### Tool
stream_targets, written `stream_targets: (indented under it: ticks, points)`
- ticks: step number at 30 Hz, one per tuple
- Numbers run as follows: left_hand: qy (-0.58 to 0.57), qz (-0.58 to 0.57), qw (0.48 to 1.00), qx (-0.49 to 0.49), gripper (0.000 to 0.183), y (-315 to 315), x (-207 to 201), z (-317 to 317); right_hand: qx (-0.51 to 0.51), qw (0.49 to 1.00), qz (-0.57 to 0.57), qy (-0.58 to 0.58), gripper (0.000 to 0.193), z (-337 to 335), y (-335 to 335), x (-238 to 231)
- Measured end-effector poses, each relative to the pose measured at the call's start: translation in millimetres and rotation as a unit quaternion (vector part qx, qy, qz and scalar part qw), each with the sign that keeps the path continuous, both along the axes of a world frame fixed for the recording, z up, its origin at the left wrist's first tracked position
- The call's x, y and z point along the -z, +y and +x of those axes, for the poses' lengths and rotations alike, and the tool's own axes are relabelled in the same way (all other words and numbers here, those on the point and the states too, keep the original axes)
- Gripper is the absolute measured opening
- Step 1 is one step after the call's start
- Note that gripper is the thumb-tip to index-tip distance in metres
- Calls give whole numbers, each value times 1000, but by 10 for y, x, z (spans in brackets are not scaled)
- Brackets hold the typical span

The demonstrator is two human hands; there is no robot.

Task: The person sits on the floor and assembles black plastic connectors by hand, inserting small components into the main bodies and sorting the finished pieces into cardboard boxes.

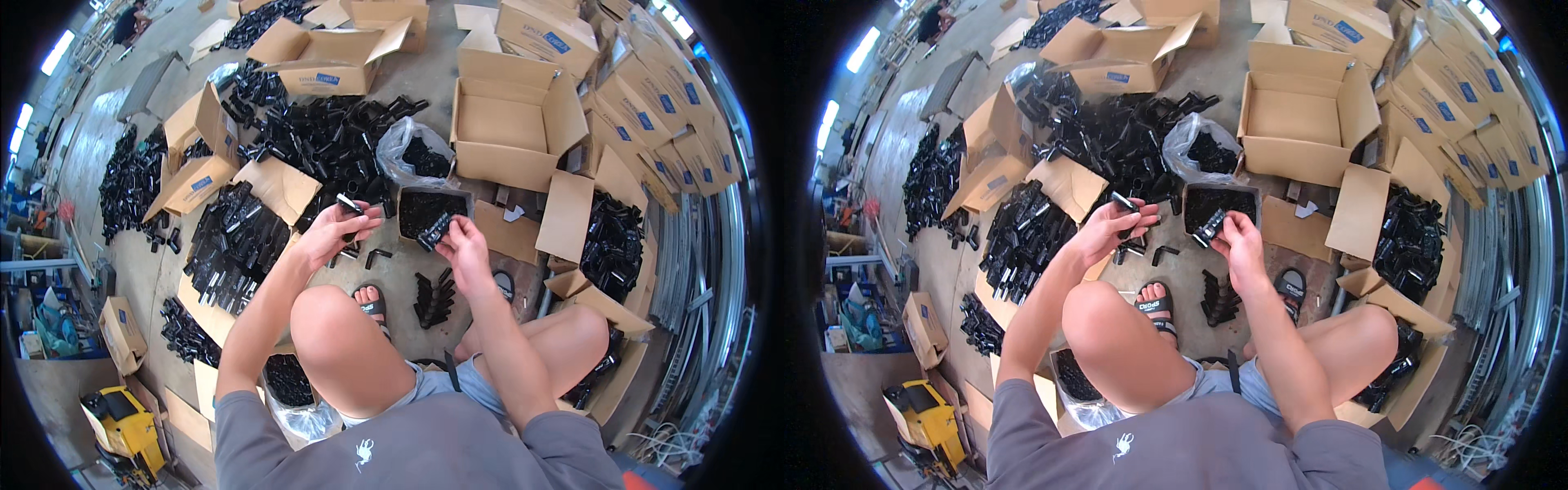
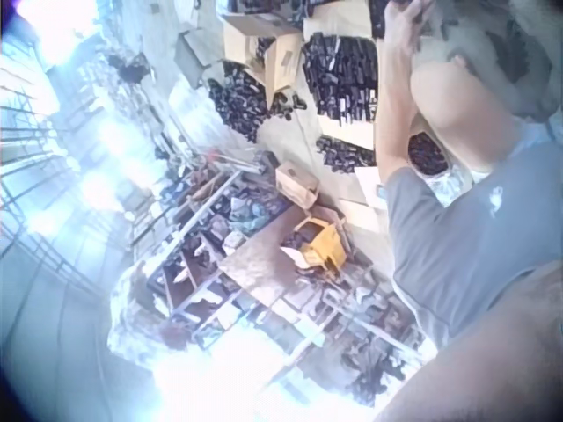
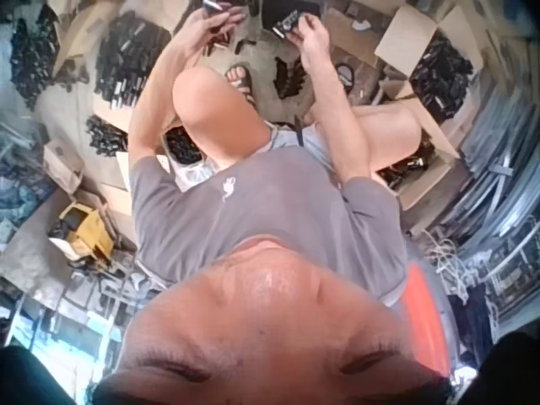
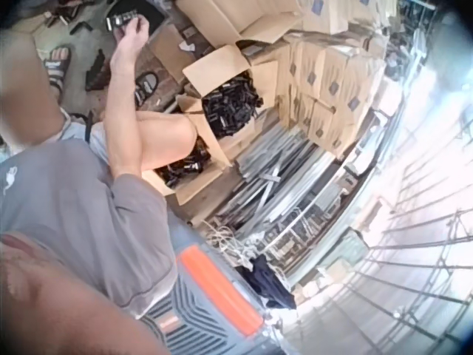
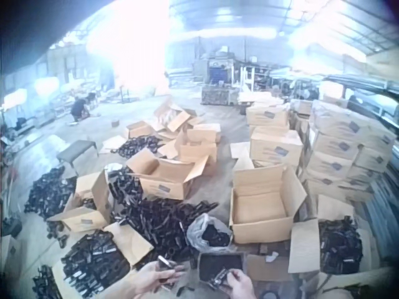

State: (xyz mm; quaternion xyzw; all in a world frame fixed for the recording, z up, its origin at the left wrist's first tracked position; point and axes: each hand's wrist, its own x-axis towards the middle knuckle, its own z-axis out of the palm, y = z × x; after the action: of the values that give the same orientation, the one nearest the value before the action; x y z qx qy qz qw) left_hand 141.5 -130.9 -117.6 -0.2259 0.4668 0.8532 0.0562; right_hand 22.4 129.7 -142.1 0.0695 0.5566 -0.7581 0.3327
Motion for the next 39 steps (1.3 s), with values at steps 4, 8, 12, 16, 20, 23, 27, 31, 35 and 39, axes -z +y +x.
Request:
stream_targets:
  ticks: [4,8,12,16,20,23,27,31,35,39]
  points:
    - [77,-181,969,149,42,363,-917,-349,-129,977,-170,22,19,-234,200,-1096]
    - [156,-90,970,163,46,921,-1591,-568,-186,961,-194,64,22,-436,328,-1846]
    - [188,-7,974,125,52,1262,-1928,-628,-202,955,-202,74,25,-666,498,-2300]
    - [108,19,991,80,26,1591,-1927,-747,-169,981,-66,74,29,-858,588,-2154]
    - [36,-13,997,67,21,1651,-1594,-853,-259,957,89,92,37,-924,592,-1811]
    - [18,-14,998,62,23,1660,-1385,-837,-294,941,112,121,40,-883,654,-1538]
    - [52,-215,973,60,56,1585,-1144,-911,-300,914,159,222,38,-960,735,-1350]
    - [113,-436,885,115,73,1521,-1243,-1037,-277,922,129,239,39,-960,789,-1619]
    - [179,-483,841,166,76,1389,-1265,-1154,-292,922,95,236,42,-1020,786,-1643]
    - [186,-489,840,146,80,1391,-1205,-1174,-293,884,178,317,46,-999,754,-1683]
